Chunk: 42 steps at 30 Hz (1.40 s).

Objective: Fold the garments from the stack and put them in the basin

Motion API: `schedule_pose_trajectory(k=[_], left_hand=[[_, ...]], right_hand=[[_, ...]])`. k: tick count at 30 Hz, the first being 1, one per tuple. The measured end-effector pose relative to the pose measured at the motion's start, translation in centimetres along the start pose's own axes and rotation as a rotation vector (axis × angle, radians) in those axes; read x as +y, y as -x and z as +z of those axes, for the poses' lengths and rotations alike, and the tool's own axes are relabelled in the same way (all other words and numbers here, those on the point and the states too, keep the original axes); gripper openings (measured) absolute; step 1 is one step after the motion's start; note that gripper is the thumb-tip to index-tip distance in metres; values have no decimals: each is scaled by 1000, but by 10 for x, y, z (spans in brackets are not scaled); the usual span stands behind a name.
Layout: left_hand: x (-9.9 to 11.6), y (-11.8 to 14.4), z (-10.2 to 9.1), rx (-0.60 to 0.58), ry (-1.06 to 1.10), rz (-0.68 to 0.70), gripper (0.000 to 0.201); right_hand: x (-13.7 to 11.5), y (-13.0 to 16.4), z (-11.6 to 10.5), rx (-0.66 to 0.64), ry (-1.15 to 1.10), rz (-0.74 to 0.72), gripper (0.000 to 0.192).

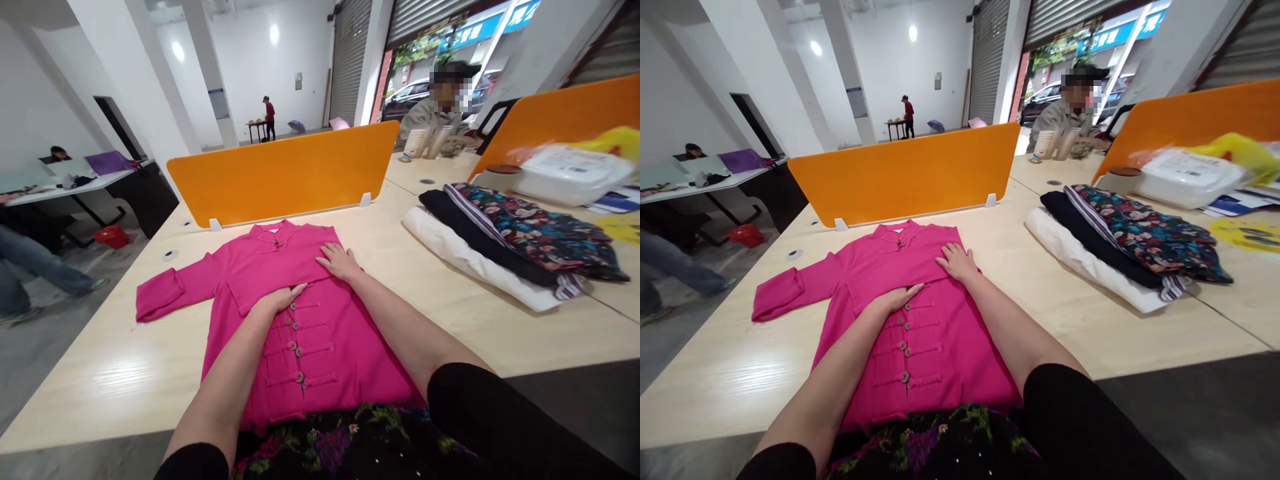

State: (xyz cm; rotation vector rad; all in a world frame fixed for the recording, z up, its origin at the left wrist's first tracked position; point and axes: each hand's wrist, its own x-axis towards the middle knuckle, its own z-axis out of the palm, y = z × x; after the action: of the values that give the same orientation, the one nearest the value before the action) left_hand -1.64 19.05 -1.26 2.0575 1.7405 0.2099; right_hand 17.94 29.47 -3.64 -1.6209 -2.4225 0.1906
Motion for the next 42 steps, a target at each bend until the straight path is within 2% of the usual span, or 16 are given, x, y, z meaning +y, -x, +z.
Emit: schedule_pose_trajectory(k=[3,6,9,12,14,16,18,20,23,25,27,29,34,36,38,42], left_hand=[[-2,6,-3,-36,55,-31,71],[-11,25,-7,44,-34,-25,69],[-40,60,-17,158,-189,-13,63],[-87,105,-33,257,-299,-25,51],[-119,135,-47,420,-333,-234,46],[-147,159,-60,601,-377,-571,46],[-167,172,-70,694,-445,-794,51],[-180,174,-77,688,-519,-820,54],[-196,162,-87,567,-559,-785,47],[-205,152,-96,519,-531,-898,45],[-214,145,-106,528,-502,-1036,47],[-221,140,-116,538,-489,-1083,47],[-227,140,-121,326,-536,-793,41],[-224,143,-118,288,-578,-757,34],[-217,146,-117,344,-542,-829,28],[-195,143,-129,668,-344,-1022,28]], right_hand=[[3,-3,0,-17,29,5,58],[3,-4,-1,-23,32,10,59],[3,-4,0,-16,24,3,59],[4,-4,2,-9,13,-6,59],[5,-5,4,-9,5,-6,58],[5,-7,7,-9,-2,-3,58],[5,-8,8,-6,0,-1,57],[5,-8,9,3,10,-1,57],[4,-6,8,18,16,-4,57],[3,-4,5,23,11,-8,56],[2,-3,3,23,4,-7,56],[1,-3,1,21,-5,3,55],[1,-4,2,21,-26,0,55],[1,-4,2,26,-32,0,55],[1,-3,1,29,-34,0,55],[0,-4,0,45,-30,-18,53]])
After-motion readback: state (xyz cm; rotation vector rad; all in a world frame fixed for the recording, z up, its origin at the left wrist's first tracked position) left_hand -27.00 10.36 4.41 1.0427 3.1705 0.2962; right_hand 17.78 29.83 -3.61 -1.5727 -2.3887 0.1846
